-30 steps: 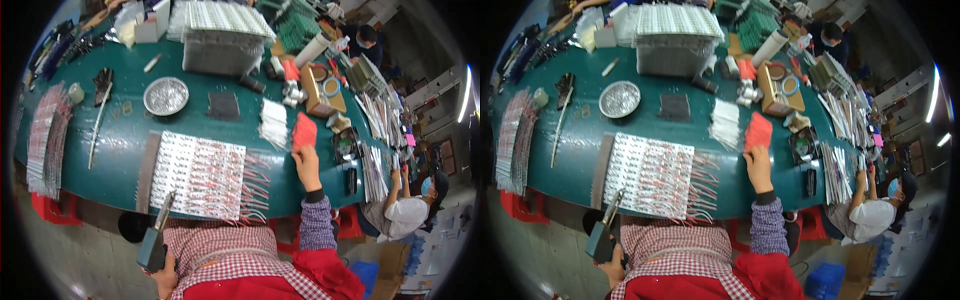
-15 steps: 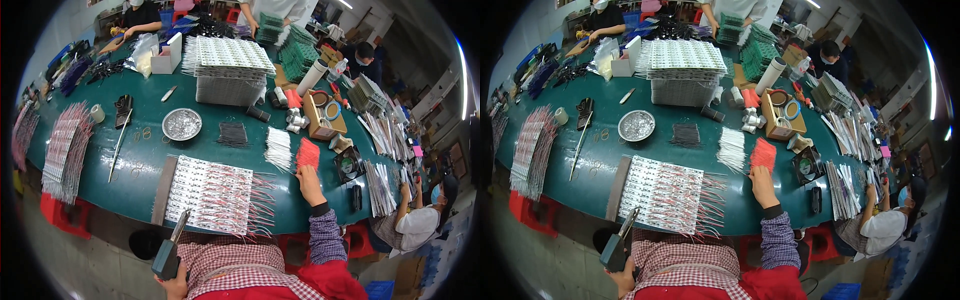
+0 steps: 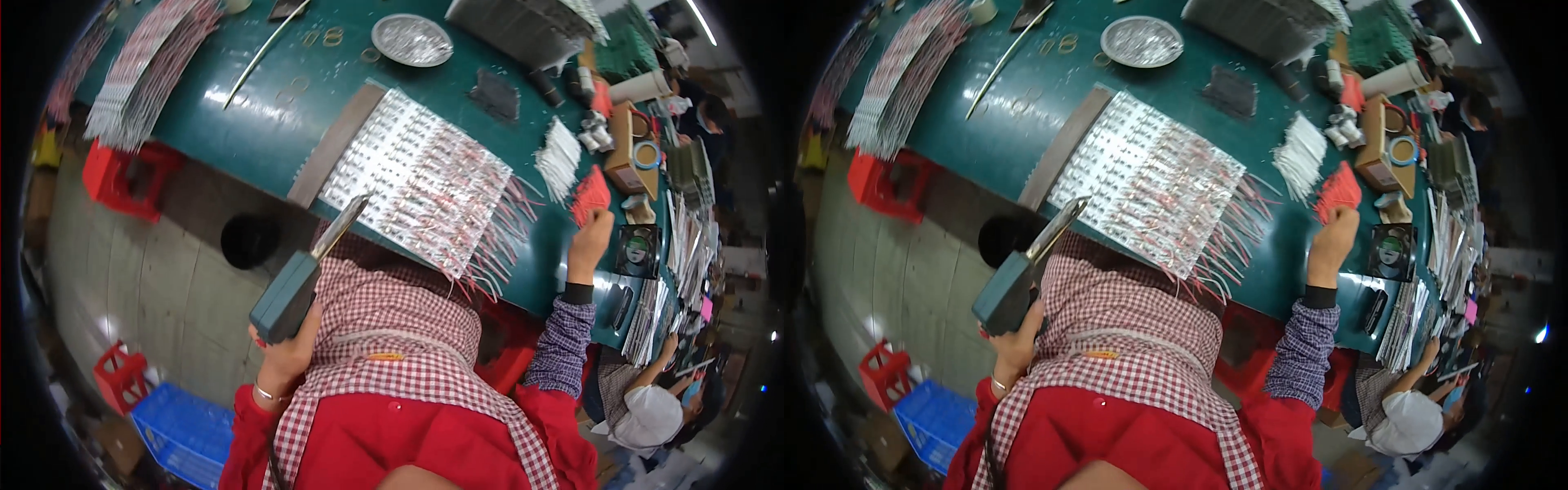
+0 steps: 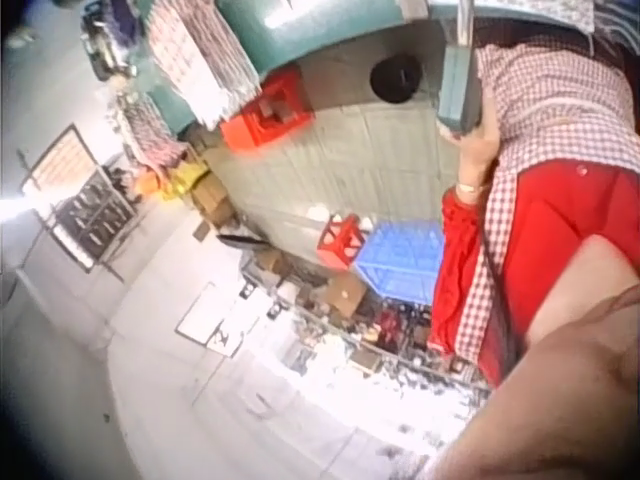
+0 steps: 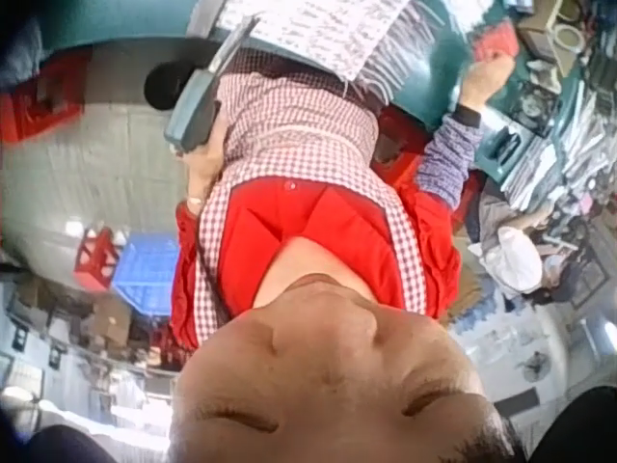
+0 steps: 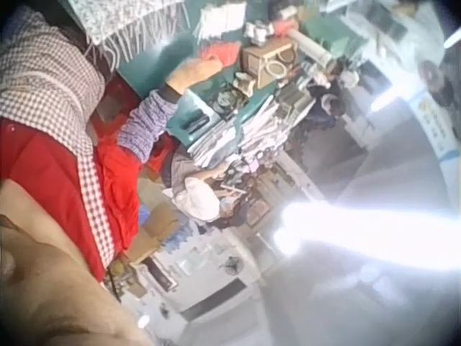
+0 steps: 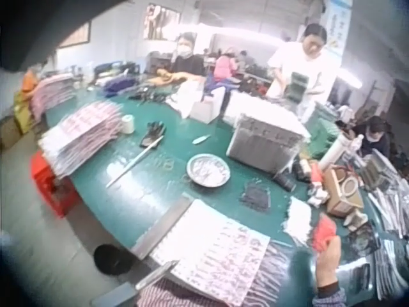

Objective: The person positions wires onto circuit board strips and solders the wire connections using a handheld soldering tool.

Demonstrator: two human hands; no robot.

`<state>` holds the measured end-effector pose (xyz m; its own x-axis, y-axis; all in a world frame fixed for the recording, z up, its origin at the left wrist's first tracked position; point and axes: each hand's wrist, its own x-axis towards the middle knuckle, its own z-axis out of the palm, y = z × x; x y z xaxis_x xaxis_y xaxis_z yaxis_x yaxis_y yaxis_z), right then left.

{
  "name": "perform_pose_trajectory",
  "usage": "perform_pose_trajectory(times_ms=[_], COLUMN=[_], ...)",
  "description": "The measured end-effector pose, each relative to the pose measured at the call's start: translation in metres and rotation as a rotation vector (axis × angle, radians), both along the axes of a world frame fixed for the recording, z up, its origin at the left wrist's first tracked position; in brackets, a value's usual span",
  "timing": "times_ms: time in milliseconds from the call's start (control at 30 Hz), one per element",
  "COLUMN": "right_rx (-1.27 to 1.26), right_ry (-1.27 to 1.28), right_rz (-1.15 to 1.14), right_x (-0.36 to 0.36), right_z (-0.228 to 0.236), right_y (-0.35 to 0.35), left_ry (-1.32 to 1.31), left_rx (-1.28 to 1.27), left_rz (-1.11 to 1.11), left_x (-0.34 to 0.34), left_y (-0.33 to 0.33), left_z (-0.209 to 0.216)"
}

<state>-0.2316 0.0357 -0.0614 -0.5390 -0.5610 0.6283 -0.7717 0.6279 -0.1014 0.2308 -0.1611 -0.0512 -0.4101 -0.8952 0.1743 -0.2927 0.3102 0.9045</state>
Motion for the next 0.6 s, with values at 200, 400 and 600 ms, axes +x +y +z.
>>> perform_pose_trajectory(times_ms=[200,400,600], right_rx=[-0.146,-0.034,0.022], right_ry=[-0.417,-0.690,-0.737], right_rz=[0.432,0.778,0.698], right_x=[0.136,0.221,0.232], right_z=[0.065,0.046,0.016], right_y=[-0.101,-0.150,-0.150], left_ry=[0.107,-0.029,-0.007], left_rx=[0.169,0.056,0.123], left_rz=[0.024,-0.038,-0.053], left_x=[-0.001,0.018,0.019], left_y=[0.001,0.010,0.006], left_z=[0.007,0.004,0.011])
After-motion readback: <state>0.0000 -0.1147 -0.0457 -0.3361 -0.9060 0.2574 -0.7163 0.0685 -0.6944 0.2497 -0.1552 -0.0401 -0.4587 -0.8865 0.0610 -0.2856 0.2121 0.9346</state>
